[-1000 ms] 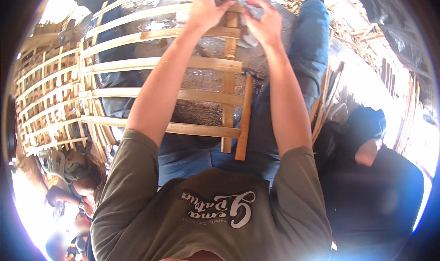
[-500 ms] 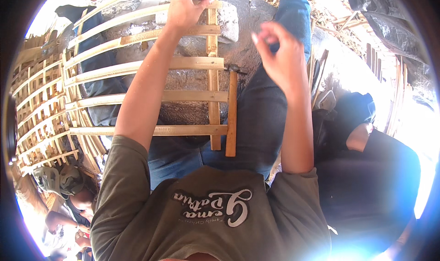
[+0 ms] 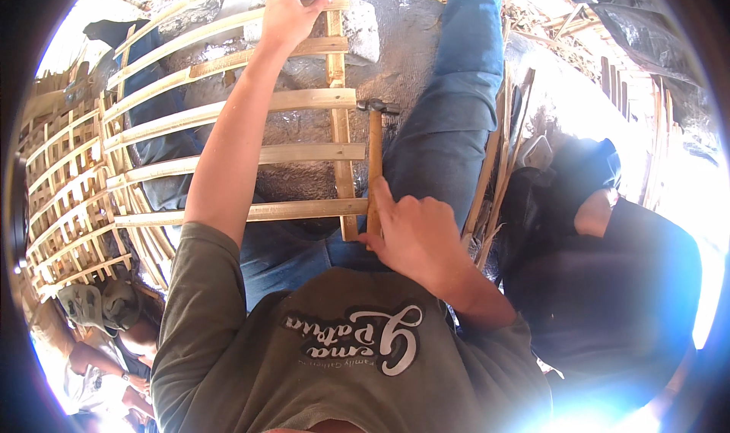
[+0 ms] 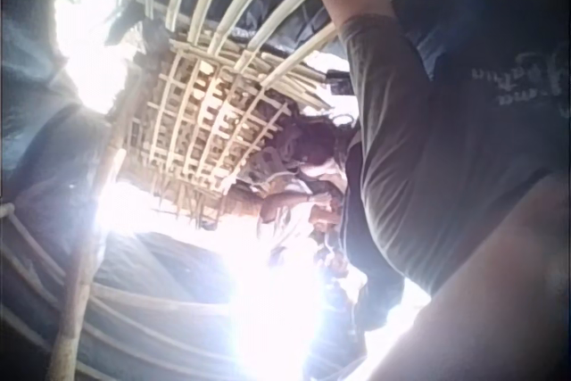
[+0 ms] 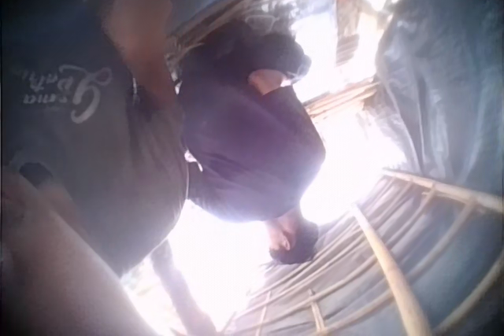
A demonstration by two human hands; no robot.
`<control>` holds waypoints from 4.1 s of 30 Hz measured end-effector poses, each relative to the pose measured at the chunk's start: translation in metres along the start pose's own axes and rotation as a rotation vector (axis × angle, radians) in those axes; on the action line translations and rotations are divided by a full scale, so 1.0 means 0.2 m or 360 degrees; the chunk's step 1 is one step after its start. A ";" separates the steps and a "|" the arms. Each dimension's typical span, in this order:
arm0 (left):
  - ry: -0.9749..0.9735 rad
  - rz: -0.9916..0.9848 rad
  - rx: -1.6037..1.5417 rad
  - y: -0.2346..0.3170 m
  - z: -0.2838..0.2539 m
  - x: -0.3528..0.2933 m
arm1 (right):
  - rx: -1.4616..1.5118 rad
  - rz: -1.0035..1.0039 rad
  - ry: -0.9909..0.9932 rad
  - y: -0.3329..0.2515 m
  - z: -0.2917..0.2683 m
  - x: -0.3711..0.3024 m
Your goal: The person sits on the ground and assembles a wooden lattice structure by hand. They place thin wooden slats across a frame and secure them using a hammer and nails.
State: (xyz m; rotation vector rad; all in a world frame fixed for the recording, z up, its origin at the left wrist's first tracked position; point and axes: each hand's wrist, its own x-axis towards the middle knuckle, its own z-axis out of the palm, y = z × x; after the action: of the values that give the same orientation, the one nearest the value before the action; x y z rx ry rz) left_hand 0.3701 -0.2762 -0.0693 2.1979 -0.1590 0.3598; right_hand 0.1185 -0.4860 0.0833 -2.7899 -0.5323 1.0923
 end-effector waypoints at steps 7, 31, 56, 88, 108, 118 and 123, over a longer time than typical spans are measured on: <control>-0.0105 -0.0200 0.0056 -0.02 0.01 -0.01 | -0.0100 -0.0176 0.0101 0.01 0.08 -0.06; -0.0050 -0.0077 0.0107 -0.06 0.03 0.01 | -0.0043 0.0088 0.1149 0.25 -0.11 -0.06; 0.0045 0.0095 0.0155 -0.01 0.02 -0.02 | -0.0962 0.0139 0.0504 0.21 -0.15 0.20; 0.0060 0.0203 0.0146 -0.01 0.03 -0.01 | 0.0372 0.0397 0.0983 0.57 -0.31 0.28; 0.0046 0.0177 0.0134 -0.02 0.03 -0.02 | 0.1034 0.0119 0.1015 0.52 -0.25 0.43; 0.0043 0.0163 0.0121 -0.03 0.03 -0.01 | 0.0619 -0.0052 0.1397 0.41 -0.30 0.57; 0.0016 0.0132 0.0139 -0.02 0.03 -0.01 | 0.0522 -0.0148 0.1491 0.34 -0.33 0.63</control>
State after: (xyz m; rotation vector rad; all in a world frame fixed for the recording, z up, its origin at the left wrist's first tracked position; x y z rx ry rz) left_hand 0.3696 -0.2781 -0.0762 2.2799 -0.2338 0.4309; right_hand 0.2688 -0.5027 0.0368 -2.5443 -0.3096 -0.1910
